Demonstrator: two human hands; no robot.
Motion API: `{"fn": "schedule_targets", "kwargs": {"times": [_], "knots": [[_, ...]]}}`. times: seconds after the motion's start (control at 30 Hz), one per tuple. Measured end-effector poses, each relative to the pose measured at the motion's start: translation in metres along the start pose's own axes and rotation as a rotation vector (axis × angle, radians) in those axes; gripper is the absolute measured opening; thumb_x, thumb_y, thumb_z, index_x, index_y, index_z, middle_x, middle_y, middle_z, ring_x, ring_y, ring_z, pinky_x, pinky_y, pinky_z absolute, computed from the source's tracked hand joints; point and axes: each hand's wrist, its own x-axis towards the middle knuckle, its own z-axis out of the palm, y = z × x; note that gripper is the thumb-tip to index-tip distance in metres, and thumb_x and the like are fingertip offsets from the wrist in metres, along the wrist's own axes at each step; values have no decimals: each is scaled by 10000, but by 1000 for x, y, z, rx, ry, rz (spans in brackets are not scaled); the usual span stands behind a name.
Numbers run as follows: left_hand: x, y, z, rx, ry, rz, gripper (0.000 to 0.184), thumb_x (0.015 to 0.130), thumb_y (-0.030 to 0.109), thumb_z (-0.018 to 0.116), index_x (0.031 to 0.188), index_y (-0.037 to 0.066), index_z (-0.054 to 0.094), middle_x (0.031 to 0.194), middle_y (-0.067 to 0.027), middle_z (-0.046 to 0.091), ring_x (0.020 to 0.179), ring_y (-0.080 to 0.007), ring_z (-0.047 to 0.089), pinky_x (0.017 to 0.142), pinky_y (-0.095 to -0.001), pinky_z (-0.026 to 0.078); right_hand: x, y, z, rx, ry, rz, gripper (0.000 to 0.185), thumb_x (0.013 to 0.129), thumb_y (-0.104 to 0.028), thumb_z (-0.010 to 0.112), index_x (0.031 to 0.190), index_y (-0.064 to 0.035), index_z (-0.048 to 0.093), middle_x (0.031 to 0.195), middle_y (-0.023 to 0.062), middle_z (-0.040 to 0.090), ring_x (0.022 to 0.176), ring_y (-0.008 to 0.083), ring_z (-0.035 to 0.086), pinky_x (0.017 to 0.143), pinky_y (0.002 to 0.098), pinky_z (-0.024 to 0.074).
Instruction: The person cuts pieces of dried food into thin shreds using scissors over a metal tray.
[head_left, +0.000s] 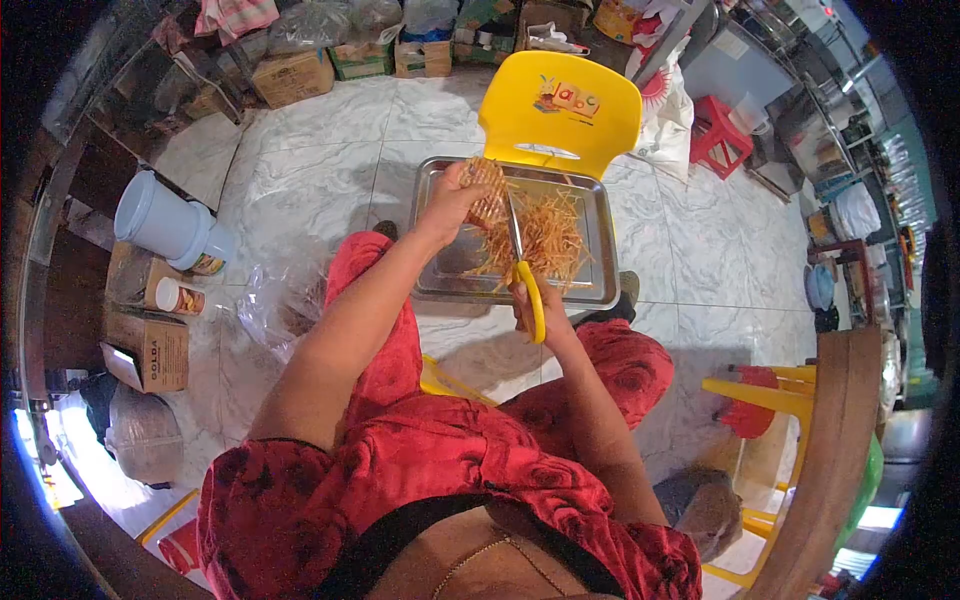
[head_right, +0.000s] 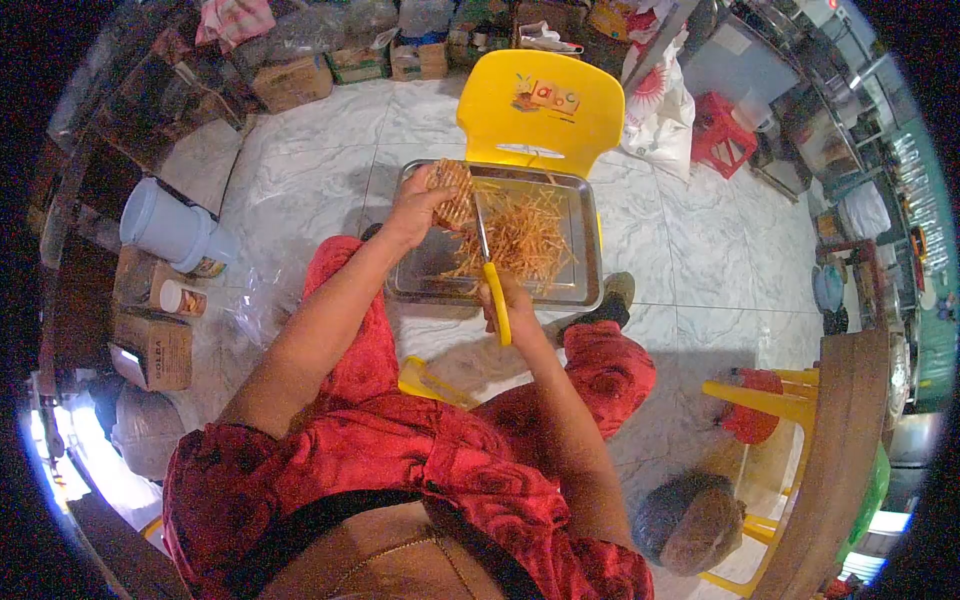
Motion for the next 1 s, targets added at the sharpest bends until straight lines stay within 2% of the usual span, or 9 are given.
{"fn": "schedule_targets", "kwargs": {"times": [0.2, 0.27, 0.47, 0.57, 0.67, 0.73, 0.87, 0.93, 1.0], "knots": [[-3, -9, 2, -8, -30, -73, 375, 759, 35, 581, 1105, 47, 439, 890, -59, 570, 668, -144, 593, 395, -292, 515, 6, 3, 5, -48, 28, -113, 323, 864, -328, 515, 1072, -88, 460, 586, -32, 436, 478, 64, 430, 390, 207, 361], [-2, -11, 1, -14, -30, -90, 377, 759, 39, 583, 1107, 46, 438, 909, -61, 566, 694, -147, 591, 402, -295, 519, 9, 6, 2, 153, -32, -12, 323, 861, -333, 518, 1074, -96, 465, 583, -32, 433, 461, 69, 416, 378, 213, 350], [3, -21, -1, -25, -14, -85, 386, 753, 46, 588, 1111, 57, 443, 926, -58, 560, 724, -149, 585, 404, -302, 522, -7, -17, 18, -8, 143, 59, 302, 856, -323, 532, 1057, -104, 481, 550, -34, 418, 409, 69, 385, 352, 222, 327], [12, -32, -7, 25, -33, 30, 394, 739, 38, 593, 1109, 44, 456, 930, -57, 561, 739, -149, 584, 460, -294, 528, -1, 0, 12, -25, 100, -20, 300, 858, -326, 526, 1045, -94, 484, 542, -32, 411, 405, 72, 390, 356, 222, 331], [3, -22, -2, 34, -54, -64, 406, 724, 26, 594, 1109, 17, 464, 935, -61, 561, 770, -148, 578, 541, -276, 522, 9, 13, 5, 34, 88, -85, 304, 859, -349, 521, 1011, -88, 484, 542, -33, 407, 406, 76, 397, 357, 221, 331], [-2, -24, 2, 86, -200, -86, 411, 763, 2, 569, 1152, 53, 445, 943, -41, 549, 799, -141, 581, 651, -277, 515, 13, 11, 5, 19, 95, -97, 306, 858, -364, 520, 982, -87, 479, 537, -34, 403, 402, 77, 394, 355, 221, 326], [-2, -30, 3, 120, -152, -23, 430, 765, -7, 559, 1170, 54, 428, 943, -41, 542, 793, -145, 588, 629, -285, 527, 6, -2, 16, 92, 115, -90, 327, 848, -407, 525, 917, -94, 462, 549, -35, 403, 396, 78, 381, 354, 219, 321], [-5, -26, 5, 20, -144, -116, 434, 724, 0, 572, 1135, 38, 436, 892, -71, 559, 670, -161, 594, 407, -290, 518, 1, -9, 15, 85, 103, -30, 327, 846, -409, 528, 912, -97, 460, 562, -34, 406, 402, 76, 382, 357, 220, 323], [-2, -29, 4, 9, -154, -115, 432, 731, 3, 570, 1139, 41, 434, 897, -75, 558, 665, -160, 595, 411, -288, 519, -1, -13, 14, 78, 93, 28, 326, 843, -412, 531, 907, -100, 459, 575, -34, 410, 408, 73, 383, 360, 220, 325]]}}
